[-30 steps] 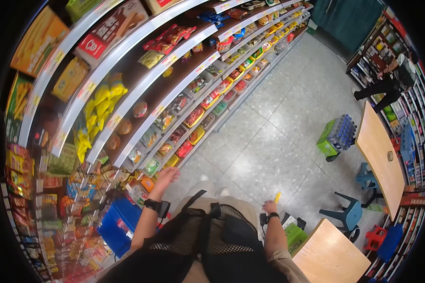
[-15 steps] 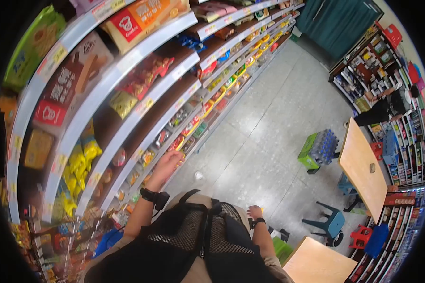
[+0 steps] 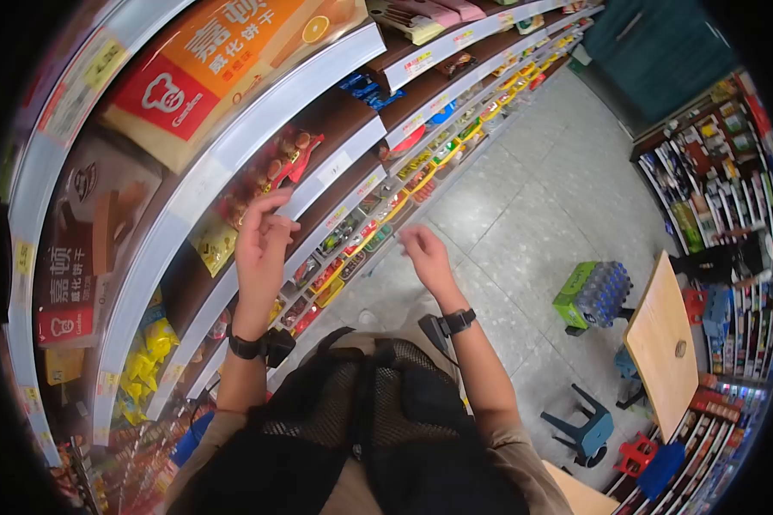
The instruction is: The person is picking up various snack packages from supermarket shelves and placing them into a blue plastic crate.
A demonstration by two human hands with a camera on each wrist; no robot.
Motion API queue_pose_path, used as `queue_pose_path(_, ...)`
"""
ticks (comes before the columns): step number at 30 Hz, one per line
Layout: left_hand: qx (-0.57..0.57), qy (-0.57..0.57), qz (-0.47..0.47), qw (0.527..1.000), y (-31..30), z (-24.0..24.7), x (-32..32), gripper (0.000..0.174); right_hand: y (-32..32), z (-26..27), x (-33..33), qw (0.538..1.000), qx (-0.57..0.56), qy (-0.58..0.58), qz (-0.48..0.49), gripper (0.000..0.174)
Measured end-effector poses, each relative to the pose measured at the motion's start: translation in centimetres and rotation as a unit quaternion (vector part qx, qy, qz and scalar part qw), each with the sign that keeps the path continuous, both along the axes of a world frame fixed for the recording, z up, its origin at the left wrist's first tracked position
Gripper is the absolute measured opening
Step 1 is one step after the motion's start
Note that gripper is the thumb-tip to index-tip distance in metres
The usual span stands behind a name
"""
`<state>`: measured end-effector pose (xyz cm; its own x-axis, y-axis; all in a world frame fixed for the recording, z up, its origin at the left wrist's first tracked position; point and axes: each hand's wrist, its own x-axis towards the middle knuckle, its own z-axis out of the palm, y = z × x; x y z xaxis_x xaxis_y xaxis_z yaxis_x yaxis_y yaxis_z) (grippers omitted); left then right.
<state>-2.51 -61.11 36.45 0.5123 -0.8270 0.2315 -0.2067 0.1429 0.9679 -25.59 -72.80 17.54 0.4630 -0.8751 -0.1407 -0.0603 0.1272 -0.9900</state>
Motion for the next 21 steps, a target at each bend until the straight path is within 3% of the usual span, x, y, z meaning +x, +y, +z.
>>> queue_pose_path(2, 0.002, -0.029, 0.038, 0.999, -1.8, -0.3, 0.5, 0.022, -2.5, 4.2, 3.6, 0.997, 0.004, -0.063, 0.037, 0.016)
queue_pose_path(5, 0.08, -0.1, 0.094, 0.987, -3.7, 0.2, 0.7, 0.029, -6.1, 9.4, 7.0, 0.97, -0.224, -0.05, 0.08, 0.019)
queue_pose_path(10, 0.172, -0.232, 0.226, 0.931, -6.7, 1.1, -0.7, 0.034, -9.7, 17.2, 11.2, 0.929, -0.332, -0.034, 0.157, 0.028)
queue_pose_path(12, 0.194, -0.267, 0.257, 0.908, -7.3, 1.0, -1.1, 0.037, -10.7, 17.8, 13.1, 0.916, -0.354, 0.003, 0.191, 0.028)
queue_pose_path(15, 0.24, -0.246, 0.291, 0.893, -8.1, 1.6, -2.2, 0.036, -12.7, 16.9, 15.2, 0.859, -0.451, 0.037, 0.241, 0.023)
queue_pose_path(21, 0.212, -0.173, 0.343, 0.898, -9.0, 1.1, -3.9, 0.033, -15.5, 16.0, 15.6, 0.88, -0.391, 0.07, 0.259, 0.021)
